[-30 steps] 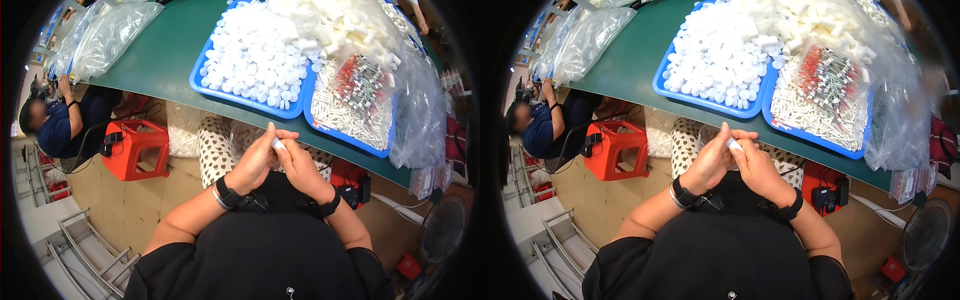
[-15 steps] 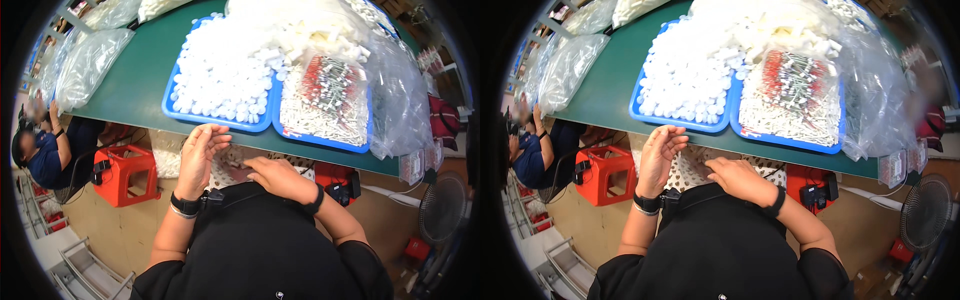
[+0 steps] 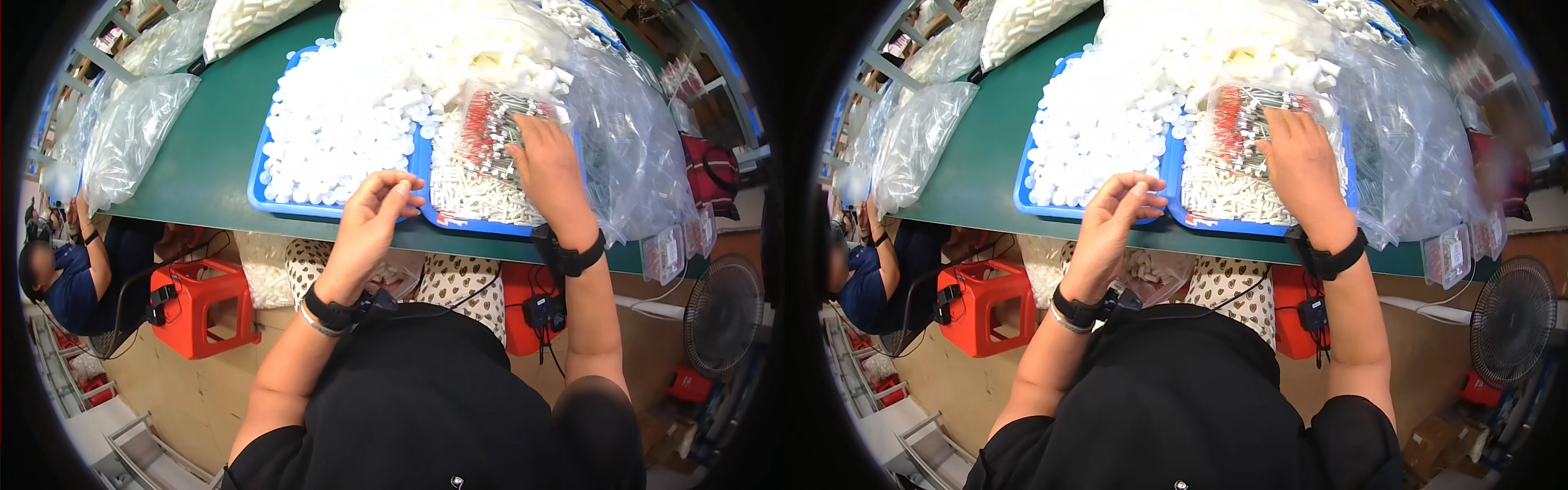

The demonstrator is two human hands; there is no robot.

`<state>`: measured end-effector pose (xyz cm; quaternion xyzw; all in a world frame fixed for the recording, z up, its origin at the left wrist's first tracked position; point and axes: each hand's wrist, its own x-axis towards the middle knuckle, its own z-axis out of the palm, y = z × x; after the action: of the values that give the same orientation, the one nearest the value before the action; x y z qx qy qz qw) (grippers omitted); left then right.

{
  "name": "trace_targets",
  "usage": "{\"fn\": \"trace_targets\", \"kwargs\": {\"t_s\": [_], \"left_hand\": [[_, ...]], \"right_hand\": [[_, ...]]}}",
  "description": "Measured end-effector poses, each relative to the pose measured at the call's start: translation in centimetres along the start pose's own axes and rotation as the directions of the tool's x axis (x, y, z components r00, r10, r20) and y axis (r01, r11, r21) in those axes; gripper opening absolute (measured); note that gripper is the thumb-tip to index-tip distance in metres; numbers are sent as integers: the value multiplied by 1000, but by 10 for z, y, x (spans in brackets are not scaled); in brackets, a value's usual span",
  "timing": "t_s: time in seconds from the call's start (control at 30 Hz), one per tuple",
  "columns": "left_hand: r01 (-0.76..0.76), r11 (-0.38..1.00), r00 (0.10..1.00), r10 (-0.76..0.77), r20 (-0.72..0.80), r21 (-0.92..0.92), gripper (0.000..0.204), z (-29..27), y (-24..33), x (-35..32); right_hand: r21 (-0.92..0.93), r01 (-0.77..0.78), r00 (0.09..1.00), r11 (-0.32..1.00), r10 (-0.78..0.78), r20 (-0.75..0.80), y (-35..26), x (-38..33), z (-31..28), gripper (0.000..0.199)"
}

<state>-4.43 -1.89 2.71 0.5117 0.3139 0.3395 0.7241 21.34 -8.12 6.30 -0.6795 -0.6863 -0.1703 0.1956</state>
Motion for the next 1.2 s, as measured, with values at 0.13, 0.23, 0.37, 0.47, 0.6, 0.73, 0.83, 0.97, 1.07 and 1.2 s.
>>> {"fn": "trace_targets", "kwargs": {"t_s": [0.13, 0.23, 0.37, 0.47, 0.6, 0.73, 0.83, 0.97, 1.07, 1.2], "left_hand": [[-2, 1000, 1000, 2, 17, 30, 28, 19, 0, 21], [16, 997, 1000, -17, 20, 74, 32, 32, 4, 37], [36, 980, 993, -58, 105, 194, 33, 52, 0, 39], [-351, 876, 927, 275, 255, 331, 32, 71, -8, 35], [-669, 427, 729, 537, 425, 608, 41, 95, -15, 43], [-666, 222, 706, 496, 506, 712, 50, 110, -26, 53], [-629, 136, 731, 441, 521, 766, 50, 111, -33, 55], [-604, 128, 745, 440, 501, 786, 49, 109, -35, 50], [-609, 136, 738, 460, 494, 782, 48, 110, -38, 47], [-618, 166, 747, 428, 508, 768, 47, 111, -33, 47]], "right_hand": [[-48, 5, 999, 999, -2, 51, -4, -4, 6, 38], [-45, 30, 998, 999, -28, 51, -3, -10, 6, 37], [7, 33, 998, 999, -33, 54, -4, -16, 2, 36], [46, 43, 999, 998, -41, -27, 0, -8, -22, 35], [-145, 42, 987, 989, -64, -147, 27, 19, -35, 34], [-168, -28, 1000, 985, 28, -7, 62, 29, -14, 28], [-86, -116, 992, 990, 119, 41, 76, 27, -3, 25], [-14, -105, 993, 994, 104, -61, 83, 25, 3, 24], [-3, -88, 982, 996, 86, -170, 77, 27, -4, 25], [-24, -74, 971, 997, 67, -230, 73, 32, -8, 26]]}}
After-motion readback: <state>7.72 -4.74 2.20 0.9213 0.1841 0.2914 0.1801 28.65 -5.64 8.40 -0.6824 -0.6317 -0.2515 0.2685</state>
